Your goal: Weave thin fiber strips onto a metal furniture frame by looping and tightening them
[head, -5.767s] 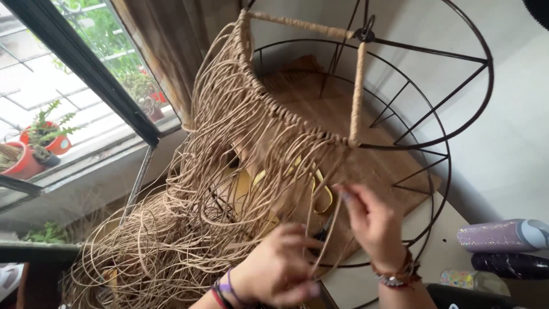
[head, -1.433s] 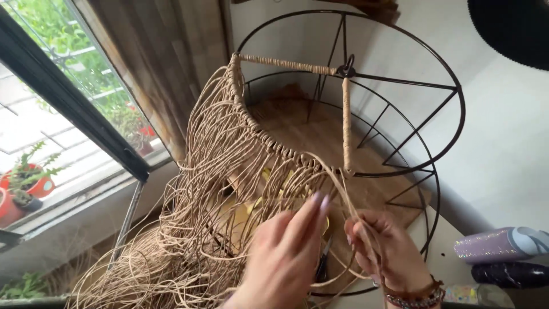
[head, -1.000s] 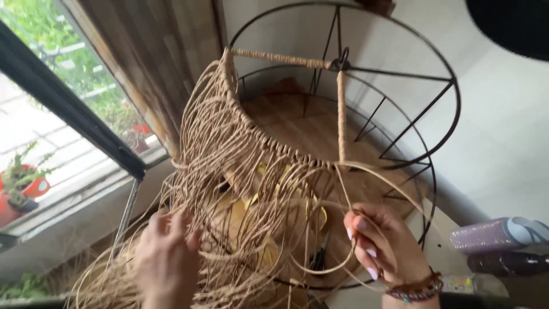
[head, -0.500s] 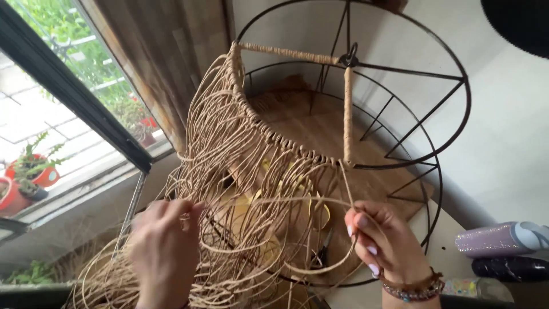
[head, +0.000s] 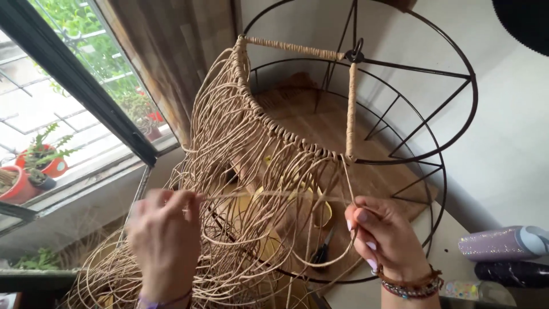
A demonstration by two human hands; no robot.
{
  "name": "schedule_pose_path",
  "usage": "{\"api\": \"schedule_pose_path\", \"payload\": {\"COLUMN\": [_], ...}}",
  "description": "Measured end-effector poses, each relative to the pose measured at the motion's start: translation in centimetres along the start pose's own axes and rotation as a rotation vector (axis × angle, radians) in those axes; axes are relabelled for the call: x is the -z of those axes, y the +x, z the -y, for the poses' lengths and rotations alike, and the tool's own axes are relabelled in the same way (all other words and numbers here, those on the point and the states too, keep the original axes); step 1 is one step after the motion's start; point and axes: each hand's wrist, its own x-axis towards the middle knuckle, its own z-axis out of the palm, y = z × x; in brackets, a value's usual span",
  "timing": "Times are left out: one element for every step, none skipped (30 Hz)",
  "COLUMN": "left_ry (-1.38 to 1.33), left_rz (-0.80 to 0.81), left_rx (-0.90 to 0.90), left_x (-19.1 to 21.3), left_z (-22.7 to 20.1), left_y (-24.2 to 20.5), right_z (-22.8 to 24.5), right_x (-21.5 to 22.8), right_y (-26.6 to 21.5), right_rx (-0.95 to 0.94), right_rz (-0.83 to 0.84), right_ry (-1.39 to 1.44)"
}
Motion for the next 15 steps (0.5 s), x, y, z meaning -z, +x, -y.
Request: {"api": "schedule_pose_path", "payload": {"left_ry": [0.001, 0.128, 0.256, 0.257, -0.227, -0.715, -0.716, -0.741, -0.763, -0.759, -0.734, -0.710, -0.712, -0.694, -0.674], "left_rz": [0.001, -0.118, -0.239, -0.236, -0.175, -0.108, -0.110, -0.088, -0.064, -0.064, -0.058, -0.052, -0.050, 0.025, 0.085], "left_rx": [0.005, -0.224, -0.452, -0.449, -0.585, -0.702, -0.697, -0.672, -0.649, -0.648, -0.634, -0.621, -0.608, -0.652, -0.696], "left_x": [-0.4, -0.8, -1.3, 0.3, 2.0, 3.7, 3.4, 3.1, 2.9, 2.6, 2.1, 1.7, 1.6, 1.5, 1.3], "left_z": [-1.3, -2.6, -3.9, -6.9, -9.9, -12.9, -12.7, -12.5, -12.3, -11.8, -11.3, -10.7, -10.5, -10.2, -10.0], "left_y": [-0.5, -1.0, -1.5, -1.9, -2.2, -2.6, -2.6, -2.5, -2.5, -2.5, -2.6, -2.7, -3.0, -3.4, -3.3], "right_z": [0.6, 1.1, 1.6, 1.3, 1.1, 0.9, 1.1, 1.3, 1.4, 1.5, 1.5, 1.5, 1.3, 1.1, 1.1], "right_x": [-0.8, -1.6, -2.5, -2.5, -2.5, -2.6, -2.6, -2.6, -2.6, -2.6, -2.6, -2.6, -2.9, -3.2, -3.4], "right_y": [0.3, 0.5, 0.7, 0.5, 0.4, 0.3, 0.3, 0.2, 0.3, 0.5, 0.6, 0.8, 0.6, 0.5, 0.9], "right_rx": [-0.004, -0.038, -0.072, -0.075, -0.093, -0.111, -0.113, -0.104, -0.092, -0.093, -0.087, -0.080, -0.092, -0.079, -0.059], "right_rz": [0.003, 0.018, 0.032, 0.033, -0.032, -0.097, -0.094, -0.082, -0.069, -0.066, 0.025, 0.117, 0.121, 0.092, 0.075], "right_ry": [0.000, -0.081, -0.162, -0.161, -0.217, -0.272, -0.274, -0.285, -0.290, -0.287, -0.220, -0.152, -0.155, -0.147, -0.143]}}
